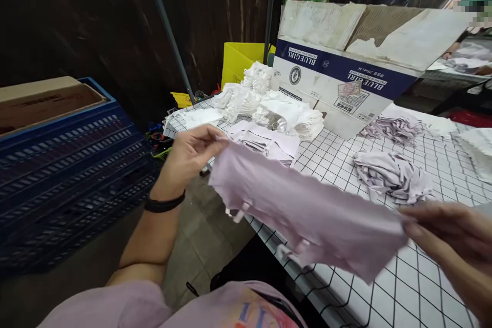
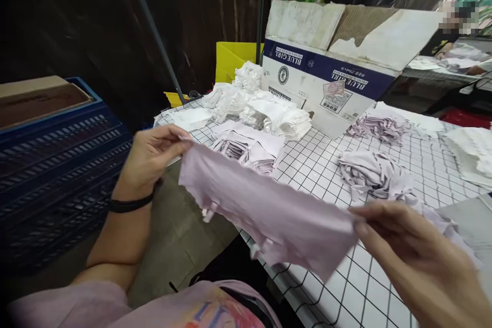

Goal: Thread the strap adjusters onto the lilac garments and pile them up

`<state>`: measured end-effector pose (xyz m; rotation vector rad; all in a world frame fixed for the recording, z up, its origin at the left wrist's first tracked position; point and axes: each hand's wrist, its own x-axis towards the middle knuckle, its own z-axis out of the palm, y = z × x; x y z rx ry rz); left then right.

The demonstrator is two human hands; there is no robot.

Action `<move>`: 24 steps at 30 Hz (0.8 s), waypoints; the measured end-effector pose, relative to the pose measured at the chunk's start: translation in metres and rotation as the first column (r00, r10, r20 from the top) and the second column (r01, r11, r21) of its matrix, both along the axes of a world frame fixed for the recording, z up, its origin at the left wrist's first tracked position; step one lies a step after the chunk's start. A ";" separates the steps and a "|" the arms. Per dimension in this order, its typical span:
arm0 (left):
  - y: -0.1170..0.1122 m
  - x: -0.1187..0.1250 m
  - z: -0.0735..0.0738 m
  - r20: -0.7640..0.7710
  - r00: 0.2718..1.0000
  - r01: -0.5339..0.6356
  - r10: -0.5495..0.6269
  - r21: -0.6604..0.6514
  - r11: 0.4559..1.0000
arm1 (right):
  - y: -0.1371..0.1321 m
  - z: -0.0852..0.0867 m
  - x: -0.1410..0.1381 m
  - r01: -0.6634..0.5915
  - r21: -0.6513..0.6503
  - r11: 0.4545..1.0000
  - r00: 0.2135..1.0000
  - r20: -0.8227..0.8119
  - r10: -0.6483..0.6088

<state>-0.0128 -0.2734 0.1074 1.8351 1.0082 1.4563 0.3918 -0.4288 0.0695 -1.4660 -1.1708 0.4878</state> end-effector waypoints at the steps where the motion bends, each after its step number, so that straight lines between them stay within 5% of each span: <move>1: 0.013 -0.007 0.004 0.029 0.998 -0.065 0.063 0.046 0.997 | 0.022 0.011 -0.013 -0.033 -0.048 0.998 0.999 0.014 0.034; 5: 0.099 -0.021 0.010 0.090 0.985 -0.152 0.144 0.086 0.985 | 0.127 0.023 -0.049 -0.275 -0.009 0.961 0.934 -0.241 0.265; 8: 0.174 -0.013 -0.005 -0.005 0.984 -0.178 0.178 -0.062 0.982 | 0.203 -0.004 -0.060 -0.316 -0.025 0.948 0.871 -0.405 0.280; 12: 0.246 0.012 -0.048 -0.301 0.935 -0.265 0.186 -0.248 0.932 | 0.269 -0.056 -0.063 -0.198 -0.193 0.961 0.931 -0.345 0.122; 17: 0.283 0.026 -0.095 -0.453 0.879 -0.298 0.153 -0.269 0.916 | 0.294 -0.094 -0.055 -0.047 -0.245 0.968 0.987 -0.160 0.007; 24: 0.303 0.030 -0.114 -0.602 0.785 -0.331 0.146 -0.208 0.920 | 0.310 -0.104 -0.052 0.083 -0.202 0.976 0.992 0.106 -0.062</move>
